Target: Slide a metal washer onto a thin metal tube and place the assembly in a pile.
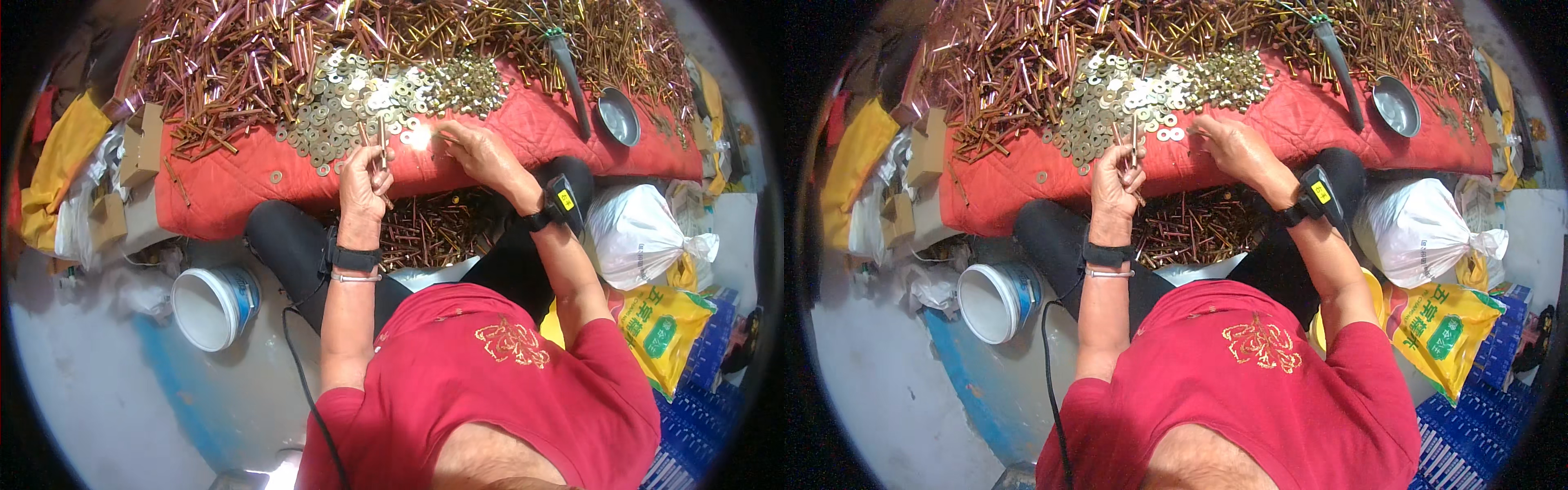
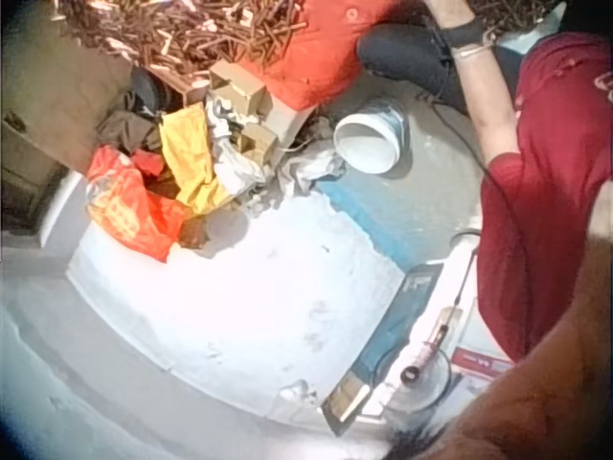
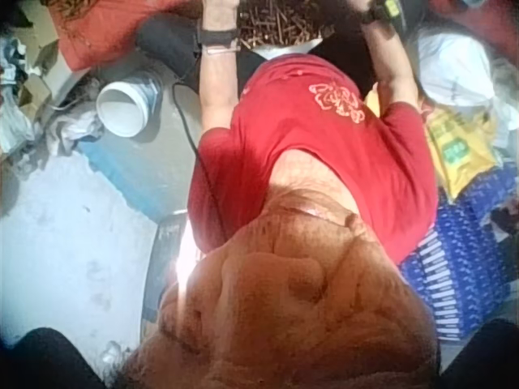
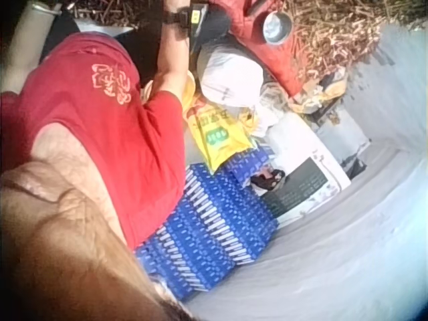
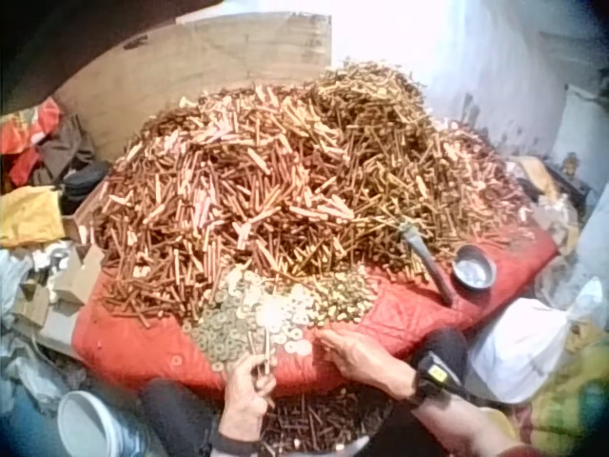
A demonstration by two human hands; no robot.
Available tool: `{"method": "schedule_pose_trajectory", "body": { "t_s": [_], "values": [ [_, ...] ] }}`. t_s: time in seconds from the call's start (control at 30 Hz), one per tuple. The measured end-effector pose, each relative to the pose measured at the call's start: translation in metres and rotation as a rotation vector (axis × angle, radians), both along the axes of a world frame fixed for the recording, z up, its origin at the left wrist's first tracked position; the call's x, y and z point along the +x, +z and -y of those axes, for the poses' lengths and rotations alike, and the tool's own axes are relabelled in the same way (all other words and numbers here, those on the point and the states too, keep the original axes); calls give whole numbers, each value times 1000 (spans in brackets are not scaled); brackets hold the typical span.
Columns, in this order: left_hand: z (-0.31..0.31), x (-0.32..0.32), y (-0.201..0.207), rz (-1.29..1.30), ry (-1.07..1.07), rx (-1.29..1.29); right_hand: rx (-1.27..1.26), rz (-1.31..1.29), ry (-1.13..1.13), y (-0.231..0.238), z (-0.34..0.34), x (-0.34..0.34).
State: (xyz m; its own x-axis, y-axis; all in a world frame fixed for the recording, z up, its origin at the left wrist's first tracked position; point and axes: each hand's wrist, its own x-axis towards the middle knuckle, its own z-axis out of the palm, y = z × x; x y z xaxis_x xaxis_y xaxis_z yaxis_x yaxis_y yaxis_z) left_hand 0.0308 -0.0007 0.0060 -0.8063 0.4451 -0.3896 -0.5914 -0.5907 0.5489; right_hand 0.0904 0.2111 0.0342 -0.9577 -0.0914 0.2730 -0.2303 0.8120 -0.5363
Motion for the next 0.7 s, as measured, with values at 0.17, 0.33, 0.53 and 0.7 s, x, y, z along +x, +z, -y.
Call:
{"method": "schedule_pose_trajectory", "body": {
  "t_s": [0.17,0.33,0.53,0.7],
  "values": [
    [9,13,6,16,-18,-53,153,20,-48,8,8,-5],
    [14,18,6,-71,-46,-93,315,65,23,14,16,-16],
    [15,14,4,-114,37,45,704,322,187,34,37,-66],
    [15,9,-2,-36,63,269,595,411,208,33,28,-76]
  ]
}}
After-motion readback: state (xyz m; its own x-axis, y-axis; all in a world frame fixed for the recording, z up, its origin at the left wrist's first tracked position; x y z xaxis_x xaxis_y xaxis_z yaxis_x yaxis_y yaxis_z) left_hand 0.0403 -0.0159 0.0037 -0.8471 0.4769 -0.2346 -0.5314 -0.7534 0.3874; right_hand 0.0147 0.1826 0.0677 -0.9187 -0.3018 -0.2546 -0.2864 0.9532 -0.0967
